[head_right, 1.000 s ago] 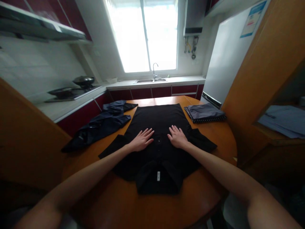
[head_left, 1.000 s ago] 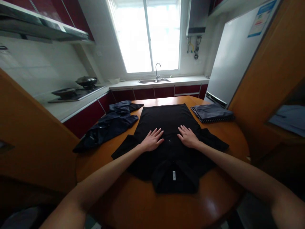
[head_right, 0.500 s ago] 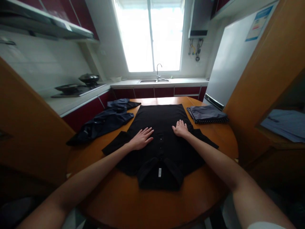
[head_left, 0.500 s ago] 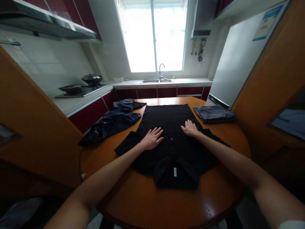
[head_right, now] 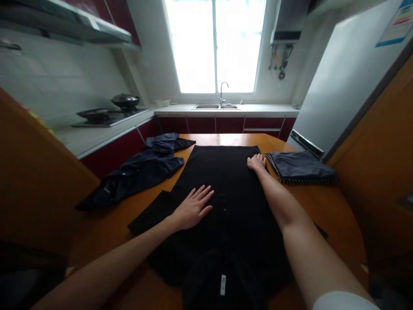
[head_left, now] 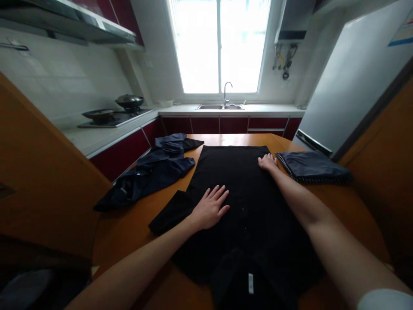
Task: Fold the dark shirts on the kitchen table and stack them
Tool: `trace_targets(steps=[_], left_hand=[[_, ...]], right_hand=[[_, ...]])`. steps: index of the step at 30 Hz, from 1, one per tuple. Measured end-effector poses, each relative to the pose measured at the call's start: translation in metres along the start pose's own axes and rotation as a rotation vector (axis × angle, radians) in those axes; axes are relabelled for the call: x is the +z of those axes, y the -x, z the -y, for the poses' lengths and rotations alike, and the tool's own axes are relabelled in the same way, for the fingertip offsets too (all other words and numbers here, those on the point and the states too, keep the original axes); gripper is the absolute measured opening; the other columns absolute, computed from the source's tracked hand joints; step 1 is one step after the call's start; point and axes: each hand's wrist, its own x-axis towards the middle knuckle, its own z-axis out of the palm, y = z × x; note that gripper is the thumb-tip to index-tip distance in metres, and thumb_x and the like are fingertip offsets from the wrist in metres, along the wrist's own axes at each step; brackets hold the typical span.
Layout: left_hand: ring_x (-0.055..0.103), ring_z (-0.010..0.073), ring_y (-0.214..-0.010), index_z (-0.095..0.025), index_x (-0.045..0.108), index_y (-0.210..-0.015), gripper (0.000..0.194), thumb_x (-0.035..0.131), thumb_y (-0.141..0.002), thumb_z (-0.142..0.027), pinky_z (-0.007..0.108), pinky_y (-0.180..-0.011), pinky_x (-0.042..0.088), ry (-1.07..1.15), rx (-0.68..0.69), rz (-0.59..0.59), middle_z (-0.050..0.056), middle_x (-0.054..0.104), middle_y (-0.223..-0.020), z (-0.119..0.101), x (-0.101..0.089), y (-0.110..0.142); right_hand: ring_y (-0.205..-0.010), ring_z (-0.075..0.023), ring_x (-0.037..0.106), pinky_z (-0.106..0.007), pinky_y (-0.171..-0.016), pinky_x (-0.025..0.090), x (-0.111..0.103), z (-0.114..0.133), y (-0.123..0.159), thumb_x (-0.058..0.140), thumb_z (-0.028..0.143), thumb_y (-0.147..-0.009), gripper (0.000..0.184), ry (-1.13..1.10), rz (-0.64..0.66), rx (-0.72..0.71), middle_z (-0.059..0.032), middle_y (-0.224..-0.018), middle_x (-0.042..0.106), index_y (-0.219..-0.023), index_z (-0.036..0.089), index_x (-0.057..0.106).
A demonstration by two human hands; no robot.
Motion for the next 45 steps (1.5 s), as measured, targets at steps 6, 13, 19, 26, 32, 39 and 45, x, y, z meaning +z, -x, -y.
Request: trace_targets(steps=[6, 13, 19, 26, 32, 39, 45], left_hand=[[0.014, 0.0257, -0.155, -0.03, 0.027, -0.16, 0.063, 0.026, -0.104, -0.059, 0.051, -0.125, 0.016, 0.041, 0.002, -0.013, 0.003, 0.019, -0.168, -0.002, -0.005, 0.004], [0.015, 0.0259, -0.155, -0.032, 0.025, -0.16, 0.062, 0.029, -0.104, -0.057, 0.052, -0.126, 0.017, 0.068, 0.0, -0.014, 0.001, 0.019, -0.168, -0.003, -0.007, 0.004], [0.014, 0.026, -0.155, -0.03, 0.025, -0.16, 0.062, 0.029, -0.104, -0.057, 0.053, -0.126, 0.016, 0.063, -0.012, -0.006, 0.002, 0.019, -0.168, -0.002, -0.007, 0.003], [0.016, 0.0269, -0.155, -0.032, 0.028, -0.159, 0.061, 0.032, -0.104, -0.057, 0.053, -0.125, 0.019, 0.057, -0.002, -0.035, 0.002, 0.022, -0.167, -0.002, -0.004, 0.002], [0.017, 0.027, -0.155, -0.032, 0.03, -0.159, 0.061, 0.032, -0.104, -0.057, 0.053, -0.125, 0.02, 0.044, 0.0, -0.045, 0.002, 0.023, -0.166, -0.001, -0.003, 0.001], [0.016, 0.0268, -0.155, -0.028, 0.03, -0.159, 0.062, 0.029, -0.104, -0.058, 0.053, -0.125, 0.019, 0.017, 0.007, -0.034, 0.004, 0.021, -0.167, 0.002, -0.001, 0.001], [0.017, 0.0268, -0.155, -0.031, 0.029, -0.159, 0.062, 0.029, -0.104, -0.058, 0.052, -0.125, 0.019, 0.024, 0.004, -0.04, 0.002, 0.021, -0.167, 0.002, -0.001, 0.001]], right_hand=[[-0.154, -0.0322, 0.015, -0.05, -0.123, 0.008, 0.007, 0.009, -0.049, 0.026, 0.048, -0.101, 0.075, -0.003, -0.028, 0.027, -0.0258, -0.164, 0.021, -0.156, -0.004, 0.026], [-0.154, -0.033, 0.015, -0.05, -0.123, 0.008, 0.011, 0.011, -0.071, 0.026, 0.046, -0.101, 0.075, 0.015, -0.069, 0.01, -0.026, -0.164, 0.022, -0.154, -0.007, 0.027], [-0.148, -0.0302, 0.032, -0.04, -0.12, 0.023, 0.011, 0.028, -0.053, 0.032, 0.039, -0.101, 0.061, -0.004, -0.078, -0.221, -0.0236, -0.158, 0.038, -0.144, -0.001, 0.049], [-0.142, -0.0358, 0.039, -0.044, -0.117, 0.028, -0.002, 0.01, -0.046, 0.026, 0.036, -0.102, 0.062, -0.001, -0.109, -0.117, -0.0316, -0.148, 0.046, -0.14, -0.006, 0.05], [-0.15, -0.0323, 0.026, -0.045, -0.121, 0.018, 0.013, 0.009, -0.026, 0.031, 0.044, -0.102, 0.067, 0.009, -0.063, -0.156, -0.0261, -0.16, 0.031, -0.15, -0.002, 0.038], [-0.141, -0.0314, 0.042, -0.044, -0.118, 0.028, -0.004, 0.006, -0.027, 0.036, 0.033, -0.101, 0.052, -0.03, -0.116, -0.129, -0.0249, -0.149, 0.048, -0.14, 0.004, 0.055], [-0.112, -0.0385, 0.065, -0.047, -0.095, 0.05, -0.03, -0.011, -0.06, 0.049, 0.028, -0.095, 0.047, -0.036, -0.177, 0.04, -0.033, -0.117, 0.066, -0.126, -0.003, 0.065]])
